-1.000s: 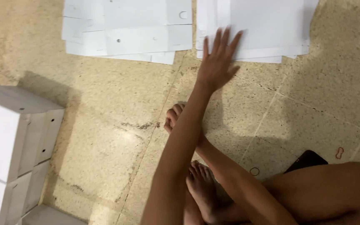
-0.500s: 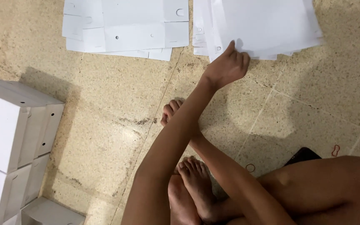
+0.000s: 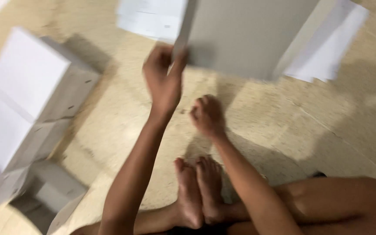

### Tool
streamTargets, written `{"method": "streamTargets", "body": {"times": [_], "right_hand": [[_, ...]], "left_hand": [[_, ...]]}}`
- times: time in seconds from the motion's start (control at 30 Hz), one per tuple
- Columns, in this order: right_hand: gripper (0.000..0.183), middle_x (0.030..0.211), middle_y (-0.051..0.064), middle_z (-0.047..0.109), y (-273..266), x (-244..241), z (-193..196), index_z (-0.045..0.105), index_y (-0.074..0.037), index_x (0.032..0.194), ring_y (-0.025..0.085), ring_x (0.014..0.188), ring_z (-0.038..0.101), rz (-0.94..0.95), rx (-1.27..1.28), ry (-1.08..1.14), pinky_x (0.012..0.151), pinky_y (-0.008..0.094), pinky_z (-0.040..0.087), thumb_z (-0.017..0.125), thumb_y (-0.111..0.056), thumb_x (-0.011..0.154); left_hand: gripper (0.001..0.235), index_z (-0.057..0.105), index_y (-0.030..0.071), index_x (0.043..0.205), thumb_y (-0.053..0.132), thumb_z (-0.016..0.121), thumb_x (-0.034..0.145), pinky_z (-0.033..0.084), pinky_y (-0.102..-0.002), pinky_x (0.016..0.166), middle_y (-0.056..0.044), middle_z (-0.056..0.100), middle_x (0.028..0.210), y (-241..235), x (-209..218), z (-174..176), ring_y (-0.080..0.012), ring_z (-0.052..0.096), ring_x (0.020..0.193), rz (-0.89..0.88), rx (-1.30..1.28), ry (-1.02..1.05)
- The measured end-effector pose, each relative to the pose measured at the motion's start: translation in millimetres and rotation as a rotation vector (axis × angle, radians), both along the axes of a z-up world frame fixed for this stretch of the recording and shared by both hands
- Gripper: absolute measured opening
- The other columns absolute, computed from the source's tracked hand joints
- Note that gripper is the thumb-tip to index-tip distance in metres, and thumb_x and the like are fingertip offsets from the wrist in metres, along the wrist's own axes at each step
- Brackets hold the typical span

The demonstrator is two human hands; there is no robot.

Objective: The person sits on the floor and folds a flat sheet of white paper into a small box by hand. They fold the edges, tuck the flaps, and secure the sides to form a rectangular container, then place the finished box next to another completed one.

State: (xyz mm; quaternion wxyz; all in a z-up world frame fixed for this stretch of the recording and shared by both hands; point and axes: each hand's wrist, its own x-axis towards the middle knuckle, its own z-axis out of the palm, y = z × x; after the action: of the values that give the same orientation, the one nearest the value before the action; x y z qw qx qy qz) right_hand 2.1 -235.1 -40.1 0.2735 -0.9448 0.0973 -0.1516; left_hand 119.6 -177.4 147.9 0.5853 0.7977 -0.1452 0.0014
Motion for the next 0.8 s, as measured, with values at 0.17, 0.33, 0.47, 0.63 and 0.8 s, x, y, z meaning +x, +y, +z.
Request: {"method": "streamTargets", "body": {"times": [0.17,0.33,0.47,0.63,0.8], "right_hand": [[0.025,0.079,0.019,0.055,-4,-10,-36,0.06,-0.004,0.086,0.043,0.078,0.056,0.101,0.044,-0.157,0.069,0.056,0.043,0.069,-0.017,0.068],[0.015,0.077,0.006,0.05,15,-7,-16,0.058,-0.014,0.083,0.033,0.074,0.057,0.087,-0.185,-0.275,0.07,0.046,0.047,0.071,-0.009,0.078],[0.018,0.083,0.001,0.047,9,-7,-37,0.054,-0.015,0.09,0.03,0.078,0.057,0.045,-0.33,-0.246,0.073,0.044,0.046,0.071,-0.012,0.087],[0.021,0.088,0.002,0.047,-3,-11,-54,0.052,-0.013,0.094,0.031,0.083,0.058,0.06,-0.301,-0.161,0.074,0.045,0.045,0.072,-0.011,0.09],[0.036,0.109,0.013,0.047,18,-16,-11,0.048,-0.007,0.127,0.038,0.101,0.054,0.234,-0.273,-0.048,0.084,0.053,0.042,0.068,-0.009,0.097]], "left_hand": [[0.018,0.067,0.001,0.09,0.018,0.074,0.094,0.051,-0.038,0.08,-0.007,0.064,0.075,206,-98,-90,-0.0162,0.059,0.074,0.427,-0.075,0.363],[0.007,0.07,0.008,0.098,0.012,0.074,0.094,0.054,-0.035,0.072,-0.012,0.075,0.083,339,-197,-219,-0.0182,0.068,0.075,0.639,0.038,0.497],[0.05,0.051,-0.001,0.135,0.009,0.068,0.089,0.048,-0.054,0.1,-0.029,0.059,0.125,322,-200,-163,-0.0449,0.058,0.119,0.677,0.311,0.315],[0.059,0.047,0.003,0.147,0.015,0.062,0.091,0.029,-0.053,0.12,-0.027,0.041,0.149,290,-171,-143,-0.0448,0.037,0.143,0.554,0.694,-0.188],[0.065,0.021,0.018,0.163,0.043,0.034,0.105,0.006,-0.059,0.126,-0.018,0.018,0.169,292,-166,-190,-0.039,0.015,0.157,0.262,0.903,0.071]]}}
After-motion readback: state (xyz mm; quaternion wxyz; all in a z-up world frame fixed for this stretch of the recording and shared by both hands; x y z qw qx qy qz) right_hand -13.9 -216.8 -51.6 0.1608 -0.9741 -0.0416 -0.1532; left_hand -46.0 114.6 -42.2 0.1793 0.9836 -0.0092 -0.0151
